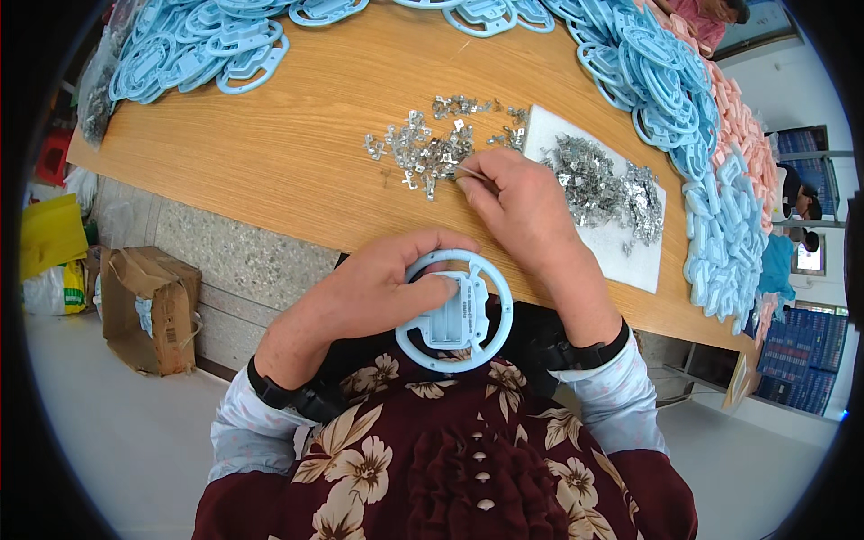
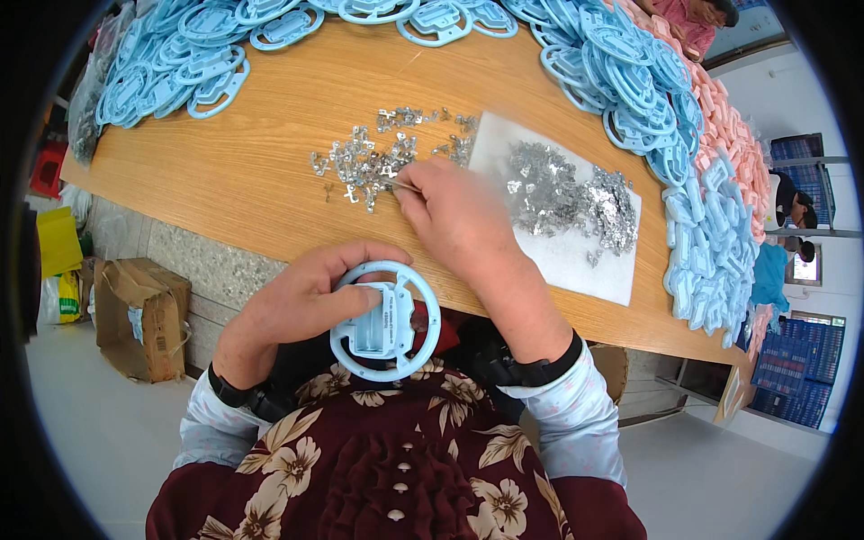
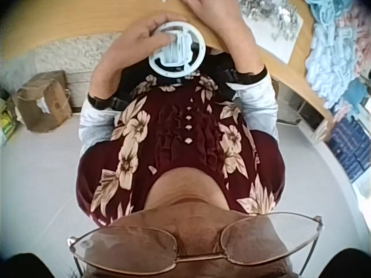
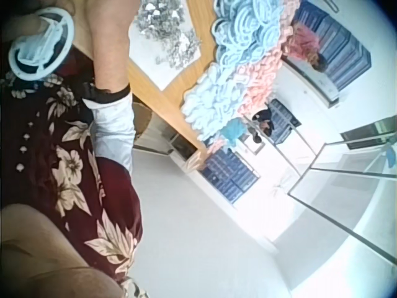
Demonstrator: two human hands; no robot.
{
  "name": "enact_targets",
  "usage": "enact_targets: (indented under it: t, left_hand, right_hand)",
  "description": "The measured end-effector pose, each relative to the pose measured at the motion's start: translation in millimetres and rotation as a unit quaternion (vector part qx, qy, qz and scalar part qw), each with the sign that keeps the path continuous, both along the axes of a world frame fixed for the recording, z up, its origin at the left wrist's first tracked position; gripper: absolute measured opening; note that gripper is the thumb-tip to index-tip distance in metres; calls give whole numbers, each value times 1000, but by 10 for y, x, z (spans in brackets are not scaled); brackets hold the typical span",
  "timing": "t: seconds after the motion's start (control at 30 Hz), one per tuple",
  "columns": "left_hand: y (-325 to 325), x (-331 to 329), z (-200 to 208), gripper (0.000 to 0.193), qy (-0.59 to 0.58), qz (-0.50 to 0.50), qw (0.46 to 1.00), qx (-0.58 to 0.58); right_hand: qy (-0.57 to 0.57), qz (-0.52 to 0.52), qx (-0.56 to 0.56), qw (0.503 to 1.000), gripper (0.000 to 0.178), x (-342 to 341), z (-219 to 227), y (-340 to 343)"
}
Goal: Manually assembling small metal hooks or clips into a blue circular plastic component.
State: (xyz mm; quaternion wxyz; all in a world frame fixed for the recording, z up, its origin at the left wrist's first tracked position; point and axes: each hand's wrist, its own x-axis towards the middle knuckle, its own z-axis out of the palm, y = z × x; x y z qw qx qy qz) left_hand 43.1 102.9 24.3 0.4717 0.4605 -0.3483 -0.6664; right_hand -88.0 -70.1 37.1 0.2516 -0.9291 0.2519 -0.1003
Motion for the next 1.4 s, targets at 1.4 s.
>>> enact_targets:
  t: [1.4]
  left_hand:
    - [-720,121,-157,20,-134,142,980,-44]
  right_hand:
    - [-82,-111,181,974,27,-275,136,-117]
